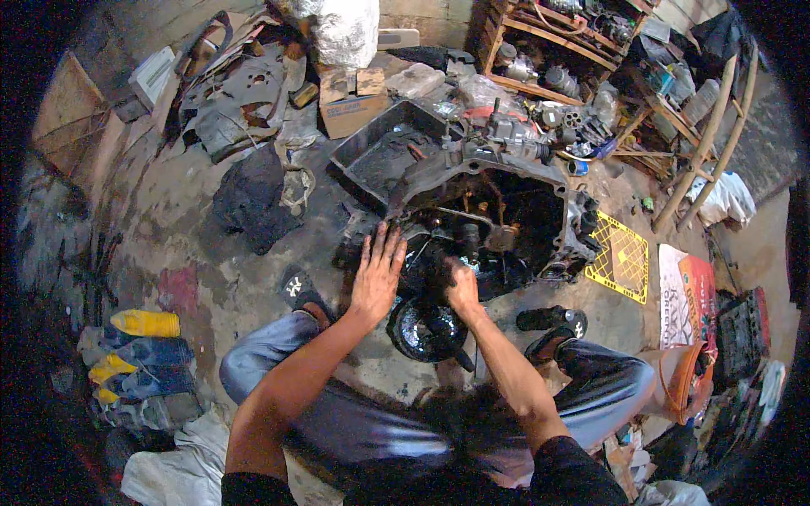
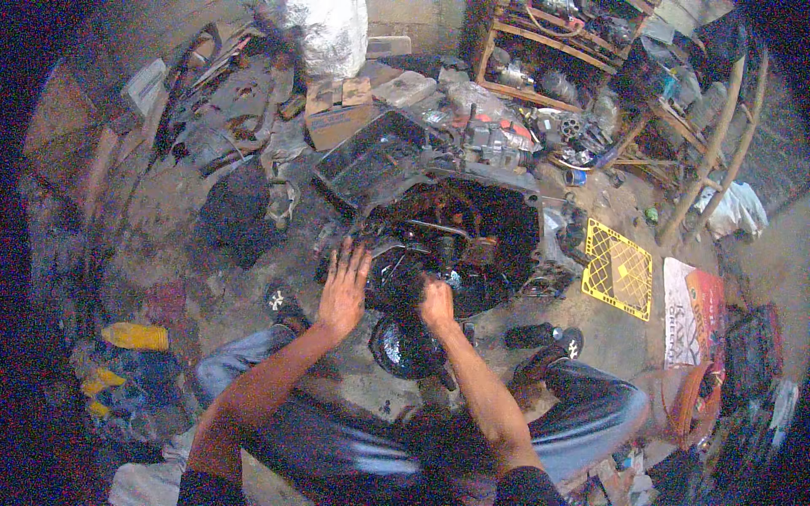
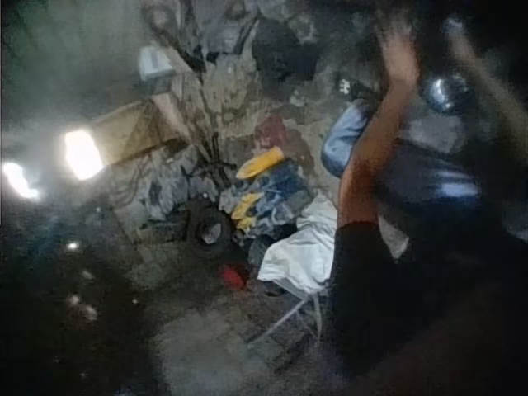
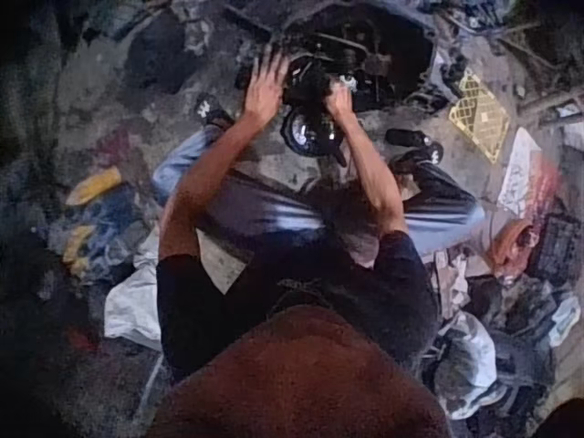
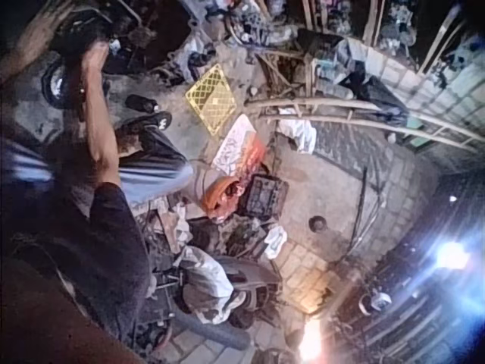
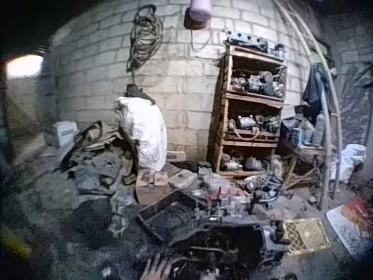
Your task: The person handles internal components and gears inside a large metal transmission case on the floor by hand, moving parts around in black fluid.
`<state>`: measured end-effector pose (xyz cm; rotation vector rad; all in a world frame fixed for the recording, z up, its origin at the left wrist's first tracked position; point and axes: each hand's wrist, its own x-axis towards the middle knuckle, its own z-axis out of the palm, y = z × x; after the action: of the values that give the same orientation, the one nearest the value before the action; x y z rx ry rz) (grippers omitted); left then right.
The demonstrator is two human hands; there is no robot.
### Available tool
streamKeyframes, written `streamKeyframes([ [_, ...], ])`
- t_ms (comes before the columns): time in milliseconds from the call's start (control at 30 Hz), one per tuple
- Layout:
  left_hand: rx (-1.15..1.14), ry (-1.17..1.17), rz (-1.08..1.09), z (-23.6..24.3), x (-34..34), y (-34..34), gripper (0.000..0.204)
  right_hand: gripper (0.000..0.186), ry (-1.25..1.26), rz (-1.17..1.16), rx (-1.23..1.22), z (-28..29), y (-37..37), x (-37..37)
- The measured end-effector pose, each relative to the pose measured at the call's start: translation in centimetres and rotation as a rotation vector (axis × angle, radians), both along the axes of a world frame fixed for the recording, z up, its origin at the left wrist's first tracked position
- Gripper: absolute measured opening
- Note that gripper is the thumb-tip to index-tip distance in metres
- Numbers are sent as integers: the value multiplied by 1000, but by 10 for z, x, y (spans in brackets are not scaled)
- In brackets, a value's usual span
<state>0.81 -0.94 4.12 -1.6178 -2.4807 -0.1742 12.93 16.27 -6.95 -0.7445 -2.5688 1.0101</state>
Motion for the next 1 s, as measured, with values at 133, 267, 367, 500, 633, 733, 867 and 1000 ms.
streamKeyframes([
  [133, 19, -4, -71, 13, 6, 15, 65, 34, 75, -120, 207, -13, 8, -4],
  [267, 86, -31, -110, 10, -7, -3, 63, 35, 81, 80, 254, 6, -51, 24],
  [367, 128, -41, -131, 7, -7, -3, 63, 39, -143, 91, 167, 9, -33, 45],
  [500, 111, -23, -115, 3, -3, 6, 60, 38, 46, -60, 192, 5, 3, 34],
  [633, 98, -55, -104, 3, -3, 7, 62, 38, -60, 32, -14, -9, -21, 41],
  [733, 21, -56, -76, 7, -2, 3, 63, 39, -119, 123, 155, -4, -25, 59],
  [867, 2, -32, -59, 9, 1, 5, 63, 41, 95, -26, 186, -2, 7, 58],
  [1000, 138, -78, -116, -1, 4, 22, 65, 45, -58, -106, -19, -36, 2, 55],
])
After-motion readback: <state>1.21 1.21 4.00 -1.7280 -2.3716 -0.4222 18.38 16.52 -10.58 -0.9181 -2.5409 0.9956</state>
